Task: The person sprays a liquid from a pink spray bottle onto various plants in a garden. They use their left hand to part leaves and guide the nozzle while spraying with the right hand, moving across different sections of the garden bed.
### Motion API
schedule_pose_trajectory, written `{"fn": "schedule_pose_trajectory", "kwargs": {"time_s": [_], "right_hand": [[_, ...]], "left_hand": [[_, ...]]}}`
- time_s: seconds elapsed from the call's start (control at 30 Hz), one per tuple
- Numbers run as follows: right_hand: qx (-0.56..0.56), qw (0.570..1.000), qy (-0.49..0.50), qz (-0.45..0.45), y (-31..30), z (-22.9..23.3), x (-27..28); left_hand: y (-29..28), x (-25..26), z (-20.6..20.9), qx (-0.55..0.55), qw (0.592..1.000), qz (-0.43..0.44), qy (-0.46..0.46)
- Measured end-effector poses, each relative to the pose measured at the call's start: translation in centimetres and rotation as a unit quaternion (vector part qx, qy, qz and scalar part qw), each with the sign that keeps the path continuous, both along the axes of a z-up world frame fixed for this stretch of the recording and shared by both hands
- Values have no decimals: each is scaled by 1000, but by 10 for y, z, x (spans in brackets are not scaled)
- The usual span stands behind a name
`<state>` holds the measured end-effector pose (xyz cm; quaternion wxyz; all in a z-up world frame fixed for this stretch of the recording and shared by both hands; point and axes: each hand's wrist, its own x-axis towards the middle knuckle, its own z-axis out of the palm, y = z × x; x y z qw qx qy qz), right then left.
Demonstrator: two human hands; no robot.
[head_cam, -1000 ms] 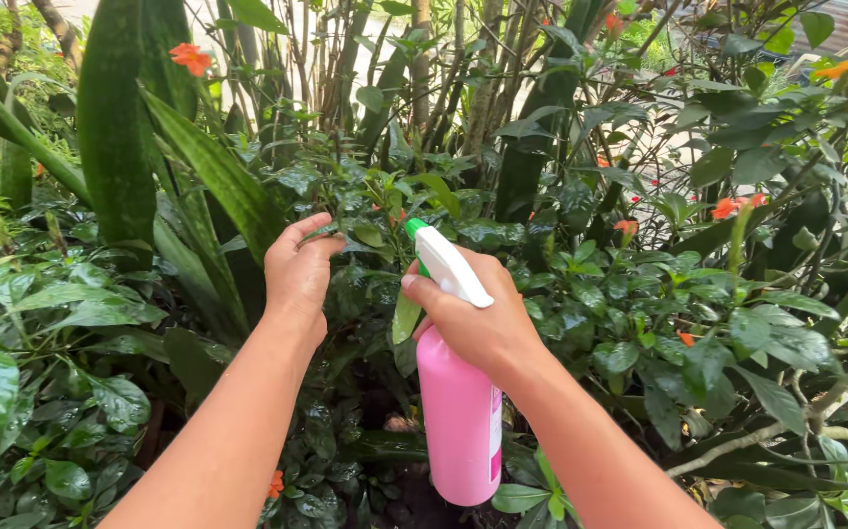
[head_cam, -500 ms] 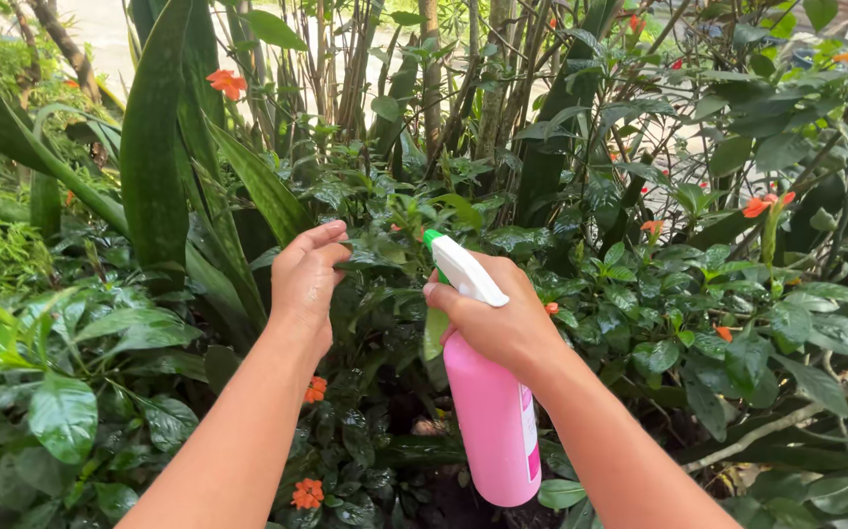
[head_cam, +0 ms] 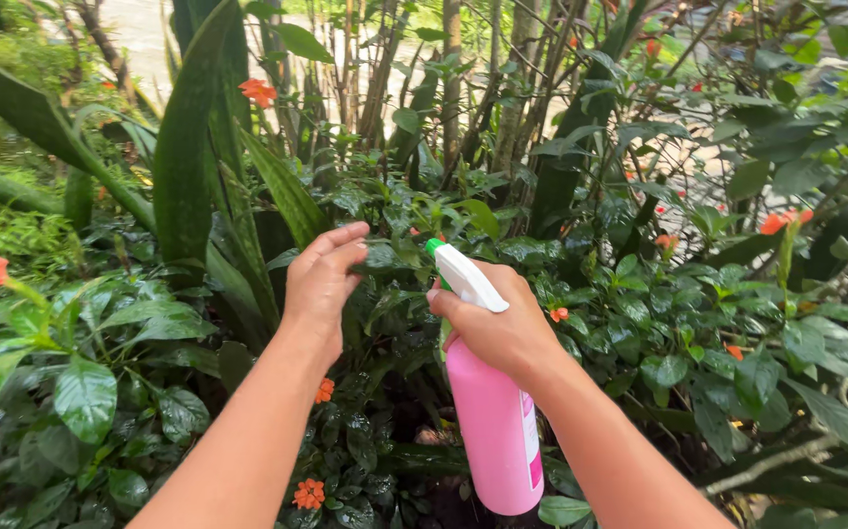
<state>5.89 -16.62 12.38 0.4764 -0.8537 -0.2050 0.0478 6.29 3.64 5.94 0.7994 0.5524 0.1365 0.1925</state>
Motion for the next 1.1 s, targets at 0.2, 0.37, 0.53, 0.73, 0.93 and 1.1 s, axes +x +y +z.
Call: {"fn": "schedule_pose_trajectory", "kwargs": {"time_s": [0.2, 0.37, 0.53, 0.73, 0.93, 1.1], "right_hand": [[9, 999, 34, 21, 2, 14, 10], [-10, 999, 11, 48, -8, 12, 19], [-16, 998, -6, 56, -23, 6, 26], [-12, 999, -16, 37, -42, 15, 35], [-22, 999, -31, 24, -57, 13, 36], [-45, 999, -12, 2, -61, 7, 39]], "left_hand": [[-9, 10, 12, -16, 998, 44, 45], [-19, 18, 19, -2, 997, 63, 49], [-42, 25, 21, 85, 992, 91, 9], [-64, 46, 25, 142, 983, 113, -11], [-80, 62, 22, 128, 987, 93, -15], [-88, 70, 20, 79, 995, 55, -12]]}}
